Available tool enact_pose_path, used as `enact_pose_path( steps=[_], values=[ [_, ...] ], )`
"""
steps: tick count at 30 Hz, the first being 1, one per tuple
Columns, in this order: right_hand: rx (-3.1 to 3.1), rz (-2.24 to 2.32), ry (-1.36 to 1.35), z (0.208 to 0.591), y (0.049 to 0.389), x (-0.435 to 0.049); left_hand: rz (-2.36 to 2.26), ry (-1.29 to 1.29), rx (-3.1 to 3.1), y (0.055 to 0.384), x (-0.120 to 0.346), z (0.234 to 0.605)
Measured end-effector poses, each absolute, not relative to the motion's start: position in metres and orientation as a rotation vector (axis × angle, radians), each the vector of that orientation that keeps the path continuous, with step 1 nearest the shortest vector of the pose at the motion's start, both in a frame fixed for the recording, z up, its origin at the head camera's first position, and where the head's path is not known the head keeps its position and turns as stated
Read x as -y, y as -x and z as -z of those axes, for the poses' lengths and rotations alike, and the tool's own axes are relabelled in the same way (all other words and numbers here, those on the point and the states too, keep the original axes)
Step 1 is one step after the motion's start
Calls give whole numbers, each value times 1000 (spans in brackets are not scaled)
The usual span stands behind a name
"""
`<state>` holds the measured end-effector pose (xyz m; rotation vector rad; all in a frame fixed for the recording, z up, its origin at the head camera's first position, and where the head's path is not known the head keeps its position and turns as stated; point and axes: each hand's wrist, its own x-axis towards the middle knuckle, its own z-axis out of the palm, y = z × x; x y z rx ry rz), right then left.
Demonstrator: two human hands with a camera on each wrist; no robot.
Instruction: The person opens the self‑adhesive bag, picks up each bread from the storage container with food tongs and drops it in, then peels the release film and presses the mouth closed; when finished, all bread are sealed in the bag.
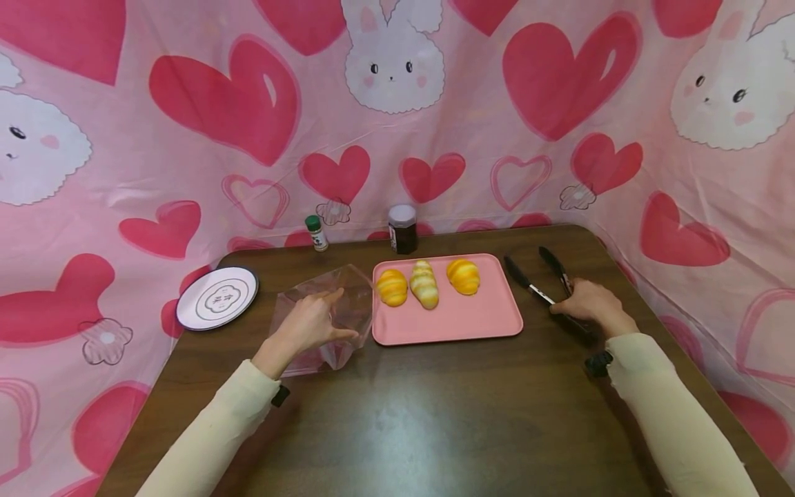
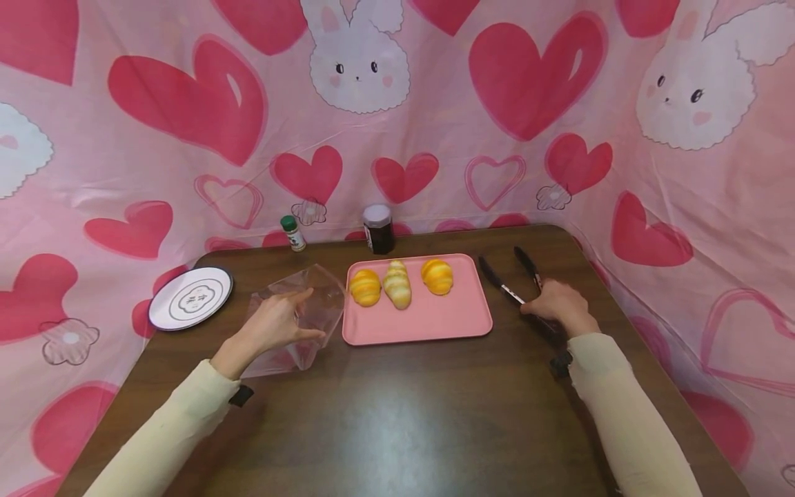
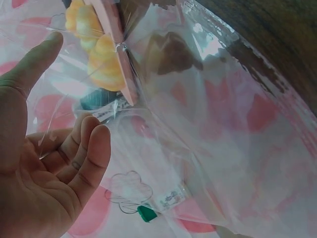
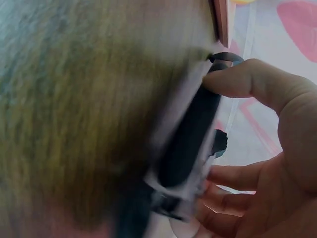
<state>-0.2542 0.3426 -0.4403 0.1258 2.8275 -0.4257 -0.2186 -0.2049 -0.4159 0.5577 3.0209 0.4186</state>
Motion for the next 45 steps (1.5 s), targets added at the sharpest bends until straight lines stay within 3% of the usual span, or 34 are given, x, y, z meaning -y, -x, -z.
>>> enact_pose_path(
  steps=[28, 45],
  values=[
    [-3018, 489, -92, 429, 249, -346, -420, -539, -3022, 219, 206, 415],
    [-3093, 507, 215, 393, 250, -278, -371, -556, -3051, 219, 207, 417]
  ],
)
